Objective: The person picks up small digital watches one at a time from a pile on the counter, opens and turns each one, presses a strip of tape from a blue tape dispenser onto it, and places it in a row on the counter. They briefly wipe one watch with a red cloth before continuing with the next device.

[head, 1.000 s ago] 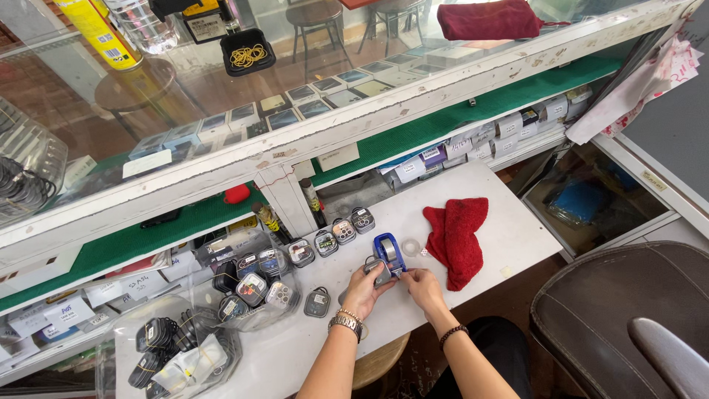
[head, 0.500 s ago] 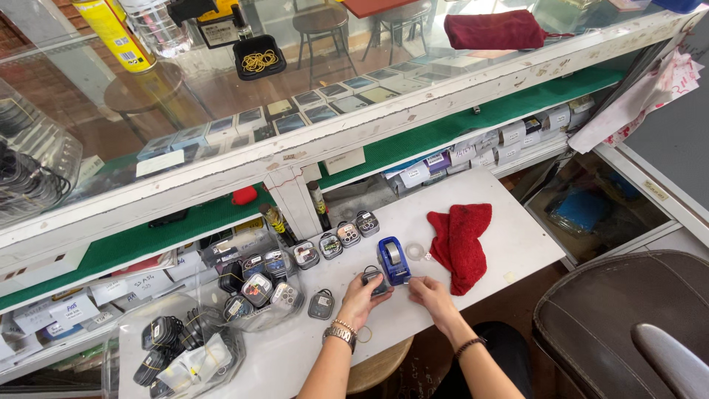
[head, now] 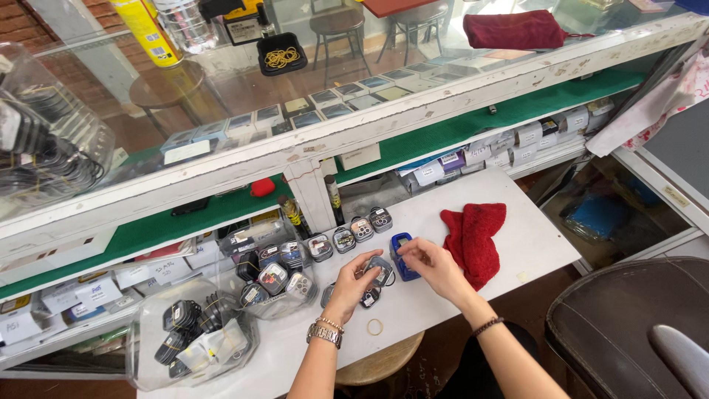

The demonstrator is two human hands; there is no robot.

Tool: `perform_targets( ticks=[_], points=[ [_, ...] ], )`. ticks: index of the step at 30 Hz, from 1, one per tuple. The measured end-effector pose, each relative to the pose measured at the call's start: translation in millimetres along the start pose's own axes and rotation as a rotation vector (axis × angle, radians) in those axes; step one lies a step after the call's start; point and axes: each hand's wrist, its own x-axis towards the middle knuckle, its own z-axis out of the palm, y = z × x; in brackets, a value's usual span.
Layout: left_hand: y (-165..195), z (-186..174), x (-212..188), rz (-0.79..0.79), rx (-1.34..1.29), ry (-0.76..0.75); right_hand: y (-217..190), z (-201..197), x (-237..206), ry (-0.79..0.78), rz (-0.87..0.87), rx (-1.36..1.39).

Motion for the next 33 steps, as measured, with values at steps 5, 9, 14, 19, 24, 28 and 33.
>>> perform_targets(
  ticks=[5,9,14,19,24,28,33],
  points=[
    [-3,-17,-4,0.028,0.010,0.052,-41,-1,15,-0.214,-0.084,-0.089],
    [-4,-27,-10,0.034,-0.275,0.014,-58,2,23,-0.264,-0.162,-0.028],
    [4,-26,-19,0.001,-0.365,-0.008,-70,10,26,-0.389,-0.029,0.071],
    [15,-20,-22,0.022,-0.223,-0.004,-85,16,24,-0.401,-0.083,-0.195],
    [21,-15,-21,0.043,-0.130,0.057,-100,17,23,-0.399,-0.058,-0.251],
    [23,-13,-20,0.048,-0.110,0.065,-102,18,25,-0.409,-0.045,-0.222],
    [22,-12,-21,0.052,-0.102,0.075,-99,18,26,-0.406,-0.040,-0.218]
  ],
)
